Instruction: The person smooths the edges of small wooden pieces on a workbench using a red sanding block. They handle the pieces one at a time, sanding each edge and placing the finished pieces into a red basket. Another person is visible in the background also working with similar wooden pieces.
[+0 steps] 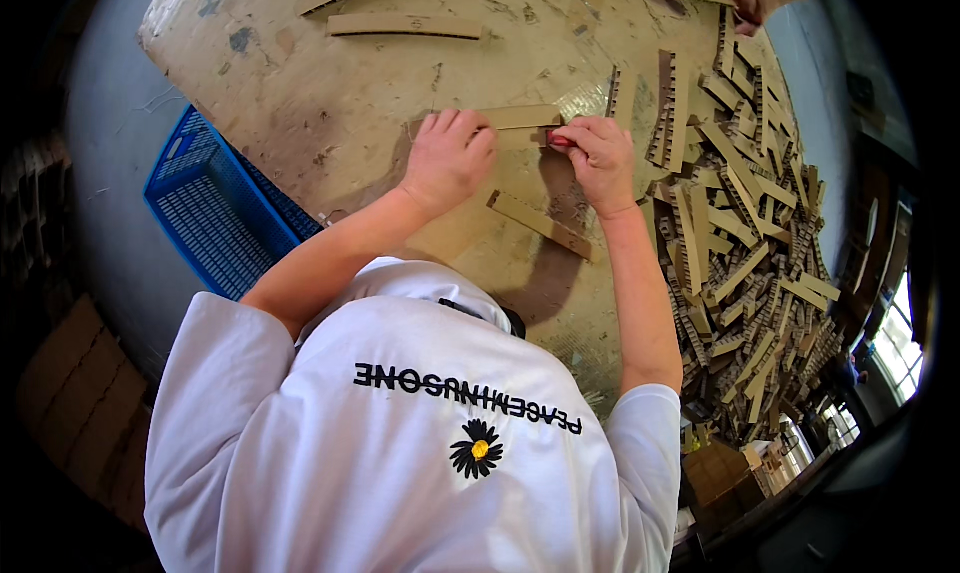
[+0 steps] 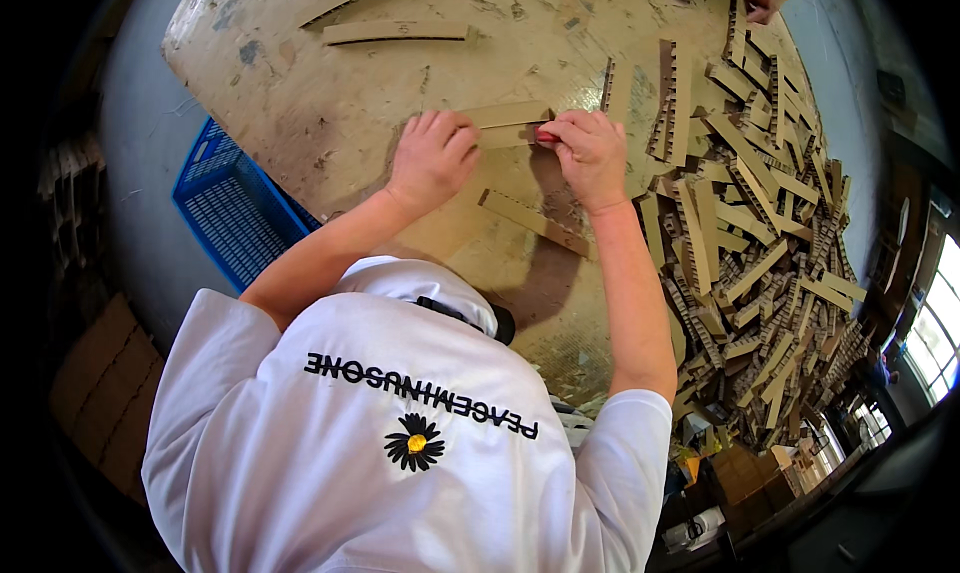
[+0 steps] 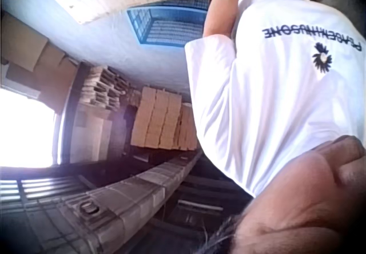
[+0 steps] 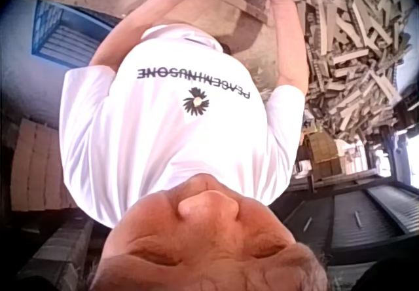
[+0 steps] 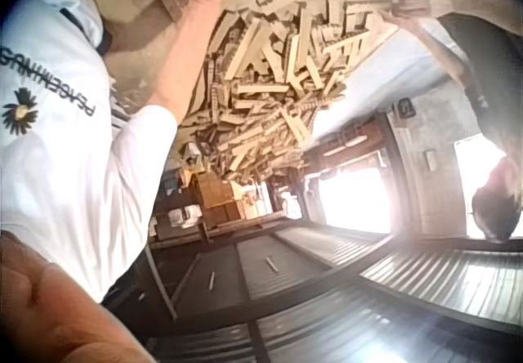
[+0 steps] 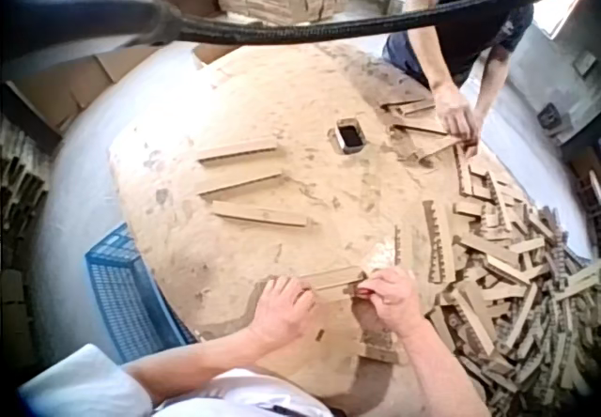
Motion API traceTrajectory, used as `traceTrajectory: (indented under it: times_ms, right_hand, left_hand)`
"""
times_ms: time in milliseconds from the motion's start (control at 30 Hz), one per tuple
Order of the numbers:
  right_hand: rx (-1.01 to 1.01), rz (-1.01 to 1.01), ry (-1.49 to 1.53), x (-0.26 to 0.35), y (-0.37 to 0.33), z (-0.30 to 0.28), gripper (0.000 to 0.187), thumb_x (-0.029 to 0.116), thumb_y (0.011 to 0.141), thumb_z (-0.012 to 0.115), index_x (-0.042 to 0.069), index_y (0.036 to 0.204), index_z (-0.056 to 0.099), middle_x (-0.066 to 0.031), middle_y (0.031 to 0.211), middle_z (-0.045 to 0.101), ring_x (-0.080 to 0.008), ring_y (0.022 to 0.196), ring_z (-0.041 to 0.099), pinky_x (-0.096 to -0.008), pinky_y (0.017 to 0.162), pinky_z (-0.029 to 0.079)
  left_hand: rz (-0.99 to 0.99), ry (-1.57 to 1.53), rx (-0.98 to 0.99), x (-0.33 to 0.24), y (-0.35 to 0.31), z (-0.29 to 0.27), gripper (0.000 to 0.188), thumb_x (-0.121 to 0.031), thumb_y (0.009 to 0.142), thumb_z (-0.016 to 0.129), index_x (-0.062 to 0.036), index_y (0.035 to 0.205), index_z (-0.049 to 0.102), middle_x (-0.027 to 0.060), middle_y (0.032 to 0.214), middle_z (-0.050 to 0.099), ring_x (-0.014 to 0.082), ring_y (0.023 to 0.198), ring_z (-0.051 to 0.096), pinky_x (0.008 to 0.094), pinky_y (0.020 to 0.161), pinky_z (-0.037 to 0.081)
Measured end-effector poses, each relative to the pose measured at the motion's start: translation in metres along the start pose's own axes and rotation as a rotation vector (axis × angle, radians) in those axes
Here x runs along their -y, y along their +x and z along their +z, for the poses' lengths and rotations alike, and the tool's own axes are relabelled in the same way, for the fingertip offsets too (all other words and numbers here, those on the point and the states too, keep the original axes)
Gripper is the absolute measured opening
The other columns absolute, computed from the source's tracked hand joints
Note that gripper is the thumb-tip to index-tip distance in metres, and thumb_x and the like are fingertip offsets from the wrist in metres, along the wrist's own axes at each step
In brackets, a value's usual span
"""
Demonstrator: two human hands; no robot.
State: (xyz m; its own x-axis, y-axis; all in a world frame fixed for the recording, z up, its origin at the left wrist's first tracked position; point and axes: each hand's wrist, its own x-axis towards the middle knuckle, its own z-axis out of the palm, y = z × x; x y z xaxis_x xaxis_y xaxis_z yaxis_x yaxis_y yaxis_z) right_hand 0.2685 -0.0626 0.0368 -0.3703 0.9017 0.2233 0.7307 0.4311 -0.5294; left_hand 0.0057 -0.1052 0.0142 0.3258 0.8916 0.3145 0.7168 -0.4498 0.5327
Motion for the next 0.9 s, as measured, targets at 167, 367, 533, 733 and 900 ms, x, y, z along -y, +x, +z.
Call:
traceTrajectory:
  times_ms: [167,367,533,733,900]
  right_hand:
    - [0.005,-0.009,0.010,-0.003,-0.001,0.001,0.022,0.008,0.075,0.082,0.024,0.090,0.077,0.0080,0.094,0.071,-0.0188,0.085,0.063,-0.0368,0.074,0.040]
    - [0.019,-0.007,0.016,-0.001,0.001,-0.001,0.022,0.007,0.074,0.081,0.023,0.089,0.077,0.0071,0.093,0.071,-0.0196,0.085,0.063,-0.0369,0.075,0.041]
    - [0.043,-0.002,0.056,0.014,0.019,-0.009,0.020,0.005,0.075,0.080,0.018,0.090,0.078,0.0032,0.090,0.072,-0.0217,0.085,0.066,-0.0364,0.076,0.045]
    - [0.069,-0.049,0.130,0.034,0.043,0.019,0.023,0.005,0.074,0.078,0.020,0.091,0.078,0.0054,0.095,0.072,-0.0218,0.093,0.064,-0.0388,0.082,0.043]
    - [0.095,-0.118,0.025,0.027,0.041,0.028,0.024,0.005,0.074,0.078,0.021,0.092,0.077,0.0058,0.095,0.072,-0.0216,0.092,0.064,-0.0389,0.081,0.043]
  left_hand:
    - [-0.009,-0.021,-0.004,0.007,0.005,-0.007,0.022,-0.016,0.081,0.078,-0.0092,0.098,0.066,0.0062,0.113,0.062,0.0302,0.103,0.057,0.0443,0.086,0.046]
    - [-0.013,-0.019,-0.017,0.007,0.003,-0.004,0.022,-0.016,0.081,0.078,-0.0085,0.098,0.066,0.0062,0.112,0.061,0.0303,0.105,0.057,0.0444,0.088,0.046]
    - [0.013,0.007,-0.027,0.011,-0.001,-0.001,0.024,-0.016,0.080,0.078,-0.0090,0.100,0.066,0.0050,0.112,0.062,0.0285,0.107,0.058,0.0439,0.089,0.046]
    - [0.020,0.032,-0.053,0.013,-0.004,0.003,0.026,-0.016,0.079,0.078,-0.0092,0.101,0.067,0.0034,0.112,0.062,0.0272,0.107,0.058,0.0434,0.091,0.047]
    - [0.017,0.019,-0.046,0.012,-0.005,0.004,0.027,-0.017,0.078,0.077,-0.0098,0.102,0.067,0.0026,0.112,0.062,0.0264,0.109,0.058,0.0433,0.093,0.046]
